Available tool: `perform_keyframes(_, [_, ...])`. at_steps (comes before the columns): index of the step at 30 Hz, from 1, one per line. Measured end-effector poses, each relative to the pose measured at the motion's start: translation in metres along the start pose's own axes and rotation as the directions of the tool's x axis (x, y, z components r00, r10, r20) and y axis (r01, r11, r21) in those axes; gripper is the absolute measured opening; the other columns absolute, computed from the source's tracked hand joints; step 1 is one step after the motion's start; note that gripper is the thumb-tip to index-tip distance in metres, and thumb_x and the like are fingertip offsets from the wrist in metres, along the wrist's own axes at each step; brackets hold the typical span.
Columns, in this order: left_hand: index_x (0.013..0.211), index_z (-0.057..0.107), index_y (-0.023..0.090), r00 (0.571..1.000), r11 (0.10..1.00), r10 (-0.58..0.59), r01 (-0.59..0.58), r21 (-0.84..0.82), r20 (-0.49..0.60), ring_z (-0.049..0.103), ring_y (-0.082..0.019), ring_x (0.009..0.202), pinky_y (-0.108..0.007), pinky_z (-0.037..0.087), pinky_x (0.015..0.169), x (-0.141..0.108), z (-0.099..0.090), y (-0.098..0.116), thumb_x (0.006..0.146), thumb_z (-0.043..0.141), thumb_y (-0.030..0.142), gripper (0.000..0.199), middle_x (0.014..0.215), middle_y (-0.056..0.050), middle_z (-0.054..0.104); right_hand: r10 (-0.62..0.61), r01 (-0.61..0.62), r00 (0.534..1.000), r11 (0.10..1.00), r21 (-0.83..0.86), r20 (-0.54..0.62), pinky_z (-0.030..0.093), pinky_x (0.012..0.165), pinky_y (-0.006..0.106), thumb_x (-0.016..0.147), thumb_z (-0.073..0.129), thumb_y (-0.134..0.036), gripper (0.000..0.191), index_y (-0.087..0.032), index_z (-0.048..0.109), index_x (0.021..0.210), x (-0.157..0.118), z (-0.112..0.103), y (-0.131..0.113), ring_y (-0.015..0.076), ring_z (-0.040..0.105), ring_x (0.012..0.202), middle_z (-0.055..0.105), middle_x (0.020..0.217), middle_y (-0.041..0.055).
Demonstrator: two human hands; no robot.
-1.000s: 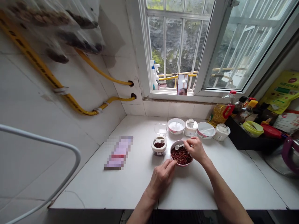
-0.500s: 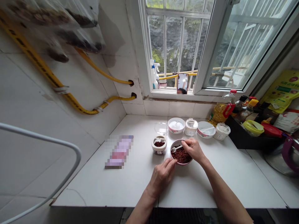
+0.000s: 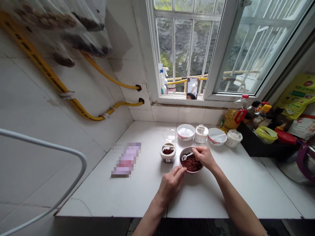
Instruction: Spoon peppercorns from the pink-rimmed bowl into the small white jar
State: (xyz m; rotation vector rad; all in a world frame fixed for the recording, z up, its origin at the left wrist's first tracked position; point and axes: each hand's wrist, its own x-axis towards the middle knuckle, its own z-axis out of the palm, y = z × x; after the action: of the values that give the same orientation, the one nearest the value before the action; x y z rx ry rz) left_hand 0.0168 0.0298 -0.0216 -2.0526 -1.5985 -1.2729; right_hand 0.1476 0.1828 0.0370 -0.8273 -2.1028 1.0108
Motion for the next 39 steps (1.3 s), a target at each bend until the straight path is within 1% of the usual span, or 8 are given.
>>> perform_keyframes(4, [0.113,0.058,0.017,1.0,1.0,0.001,-0.001,0.004,-0.002,0.07,-0.014,0.08,-0.019,0.056,0.065,0.0,0.0,0.0,0.094,0.043,0.009,0.026,0.093,-0.007,0.07,-0.018,0.016,0.999,0.999,0.031,0.046,0.028,0.043,0.023,0.084,0.052,-0.043,0.048,-0.02,0.039,0.043,-0.001,0.001,-0.001,0.0087,0.037,0.041,0.043,0.04,-0.0032])
perform_keyframes(15, [0.114,0.058,0.017,1.0,1.0,-0.006,0.006,0.003,0.012,0.07,-0.014,0.08,-0.019,0.056,0.065,-0.001,0.0,0.0,0.095,0.043,0.009,0.026,0.094,-0.007,0.07,0.082,-0.103,0.989,0.98,0.172,0.126,0.028,0.042,0.022,0.08,0.055,-0.048,0.049,-0.02,0.042,0.042,0.001,-0.006,-0.001,0.0083,0.036,0.04,0.044,0.039,-0.0031])
perform_keyframes(25, [0.115,0.059,0.018,1.0,1.0,-0.009,0.009,0.003,0.022,0.07,-0.014,0.079,-0.019,0.056,0.066,-0.002,0.0,-0.001,0.095,0.042,0.01,0.027,0.093,-0.008,0.07,0.052,-0.066,0.995,0.979,0.191,0.079,0.034,0.045,0.023,0.082,0.057,-0.054,0.053,-0.02,0.046,0.043,0.003,-0.01,0.001,0.0097,0.04,0.04,0.047,0.039,-0.0023])
perform_keyframes(30, [0.115,0.059,0.017,0.999,1.0,-0.007,0.007,0.013,0.044,0.07,-0.014,0.075,-0.019,0.056,0.063,-0.001,-0.001,-0.001,0.097,0.042,0.012,0.026,0.094,-0.008,0.07,0.037,-0.024,0.998,0.971,0.239,-0.048,0.041,0.052,0.026,0.086,0.051,-0.06,0.055,-0.021,0.048,0.048,0.007,-0.002,-0.011,0.012,0.046,0.045,0.051,0.045,-0.0004])
perform_keyframes(33, [0.115,0.059,0.017,0.999,1.0,-0.017,0.016,0.009,0.042,0.07,-0.014,0.073,-0.02,0.056,0.063,-0.002,0.0,0.0,0.097,0.041,0.013,0.026,0.094,-0.008,0.069,-0.066,0.086,0.988,0.986,0.143,-0.14,0.043,0.058,0.027,0.094,0.045,-0.054,0.051,-0.021,0.048,0.054,0.008,0.013,-0.025,0.0133,0.049,0.051,0.053,0.051,-0.0001])
perform_keyframes(35, [0.114,0.059,0.017,0.999,1.0,-0.027,0.027,0.013,0.036,0.069,-0.014,0.072,-0.02,0.055,0.062,-0.003,0.002,0.0,0.097,0.04,0.012,0.026,0.092,-0.008,0.068,-0.222,0.218,0.96,0.975,-0.042,-0.171,0.046,0.071,0.031,0.098,0.042,-0.046,0.048,-0.021,0.048,0.057,0.008,0.025,-0.033,0.014,0.05,0.056,0.055,0.054,0.0])
perform_keyframes(37, [0.109,0.061,0.017,0.999,0.999,-0.04,0.039,0.023,0.029,0.068,-0.014,0.069,-0.02,0.054,0.061,-0.004,0.004,0.0,0.096,0.04,0.011,0.026,0.089,-0.007,0.068,-0.402,0.366,0.91,0.896,-0.252,-0.106,0.042,0.088,0.035,0.099,0.043,-0.04,0.044,-0.021,0.049,0.06,0.007,0.035,-0.039,0.0141,0.05,0.058,0.056,0.056,-0.0003])
perform_keyframes(39, [0.105,0.062,0.017,0.999,0.998,-0.045,0.044,0.035,0.028,0.067,-0.014,0.067,-0.02,0.054,0.059,-0.004,0.004,0.0,0.096,0.039,0.011,0.026,0.086,-0.007,0.067,-0.516,0.476,0.856,0.793,-0.38,-0.003,0.037,0.097,0.038,0.1,0.044,-0.035,0.041,-0.021,0.051,0.061,0.005,0.039,-0.041,0.0139,0.049,0.059,0.056,0.056,-0.0007])
